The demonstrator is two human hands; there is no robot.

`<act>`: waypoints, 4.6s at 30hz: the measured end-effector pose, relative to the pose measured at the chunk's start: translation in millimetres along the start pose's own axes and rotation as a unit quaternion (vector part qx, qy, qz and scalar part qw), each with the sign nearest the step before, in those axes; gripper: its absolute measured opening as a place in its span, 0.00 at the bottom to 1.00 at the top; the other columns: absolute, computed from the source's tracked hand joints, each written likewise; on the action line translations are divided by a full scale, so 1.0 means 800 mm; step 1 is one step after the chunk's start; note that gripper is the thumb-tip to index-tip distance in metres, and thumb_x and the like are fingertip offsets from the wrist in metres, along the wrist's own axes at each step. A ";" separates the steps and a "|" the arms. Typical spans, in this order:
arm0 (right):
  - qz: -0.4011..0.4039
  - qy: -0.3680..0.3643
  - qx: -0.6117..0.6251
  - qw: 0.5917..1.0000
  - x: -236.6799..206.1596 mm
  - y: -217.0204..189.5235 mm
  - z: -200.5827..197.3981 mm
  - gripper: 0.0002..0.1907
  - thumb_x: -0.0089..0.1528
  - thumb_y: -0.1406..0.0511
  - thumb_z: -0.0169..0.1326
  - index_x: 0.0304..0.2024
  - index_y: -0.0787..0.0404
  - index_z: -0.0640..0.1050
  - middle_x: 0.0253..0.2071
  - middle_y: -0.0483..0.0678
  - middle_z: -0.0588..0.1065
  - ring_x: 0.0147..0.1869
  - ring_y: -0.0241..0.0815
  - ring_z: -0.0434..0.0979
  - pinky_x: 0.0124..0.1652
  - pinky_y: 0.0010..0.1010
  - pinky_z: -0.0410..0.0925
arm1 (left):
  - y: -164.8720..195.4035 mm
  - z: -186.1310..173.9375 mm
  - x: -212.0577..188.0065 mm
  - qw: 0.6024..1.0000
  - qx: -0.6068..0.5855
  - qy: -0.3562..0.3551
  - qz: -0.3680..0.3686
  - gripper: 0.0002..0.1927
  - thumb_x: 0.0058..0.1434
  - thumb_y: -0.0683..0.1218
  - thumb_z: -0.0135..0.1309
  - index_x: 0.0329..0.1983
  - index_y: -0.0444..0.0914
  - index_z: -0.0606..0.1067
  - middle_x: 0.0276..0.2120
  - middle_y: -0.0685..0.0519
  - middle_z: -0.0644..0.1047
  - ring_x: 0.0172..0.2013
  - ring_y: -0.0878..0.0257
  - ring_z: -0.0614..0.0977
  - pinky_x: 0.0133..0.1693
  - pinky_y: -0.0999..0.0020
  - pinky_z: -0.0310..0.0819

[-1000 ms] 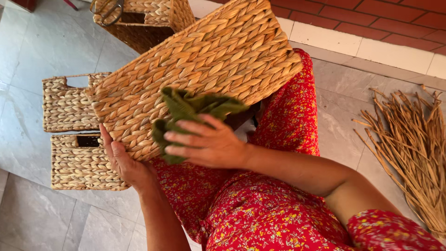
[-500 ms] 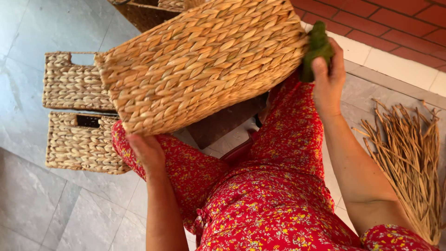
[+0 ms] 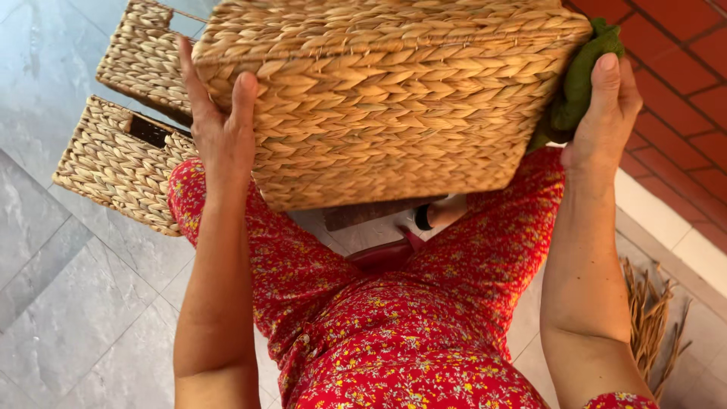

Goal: The person sits on the floor and wipes a woven water-hyacinth storage basket with a green cloth, turning it to clean the outside, then the inside. They use scissors to trim stray fibers from the basket's inner rim and continue wiping the interior surfaces.

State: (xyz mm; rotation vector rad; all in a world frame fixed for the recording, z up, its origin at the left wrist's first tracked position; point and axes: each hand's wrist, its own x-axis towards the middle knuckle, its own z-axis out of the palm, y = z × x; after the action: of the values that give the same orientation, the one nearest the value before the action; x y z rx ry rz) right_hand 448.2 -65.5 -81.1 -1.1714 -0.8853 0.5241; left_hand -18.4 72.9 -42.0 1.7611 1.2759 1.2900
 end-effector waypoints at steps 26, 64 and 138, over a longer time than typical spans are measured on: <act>-0.334 -0.231 -0.451 0.795 -0.143 0.025 0.336 0.33 0.65 0.47 0.59 0.71 0.39 0.65 0.74 0.40 0.64 0.75 0.46 0.70 0.63 0.51 0.67 | -0.095 -0.012 0.011 0.968 -0.247 -0.039 0.032 0.29 0.80 0.52 0.60 0.73 0.36 0.61 0.70 0.51 0.66 0.65 0.61 0.68 0.71 0.66 0.62; -0.209 -0.101 -0.536 0.812 -0.100 -0.013 0.158 0.20 0.69 0.48 0.56 0.58 0.46 0.79 0.64 0.43 0.76 0.70 0.50 0.75 0.65 0.46 0.69 | -0.074 -0.020 0.003 0.947 -0.307 -0.081 -0.054 0.47 0.78 0.55 0.66 0.84 0.45 0.46 0.80 0.48 0.50 0.78 0.55 0.56 0.79 0.61 0.49; -0.174 -0.046 -0.467 0.866 -0.020 0.032 0.128 0.20 0.66 0.64 0.66 0.60 0.54 0.78 0.69 0.49 0.72 0.79 0.59 0.62 0.74 0.48 0.61 | -0.111 0.019 -0.007 0.935 -0.345 -0.079 -0.030 0.42 0.81 0.45 0.59 0.84 0.42 0.43 0.79 0.47 0.57 0.72 0.60 0.62 0.74 0.68 0.52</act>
State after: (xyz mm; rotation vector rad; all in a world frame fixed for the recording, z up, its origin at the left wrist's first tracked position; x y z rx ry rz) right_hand 357.8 -11.3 -97.5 -1.8006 -1.4733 -0.2056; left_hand -35.2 100.2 -126.6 1.2736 0.6539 1.3154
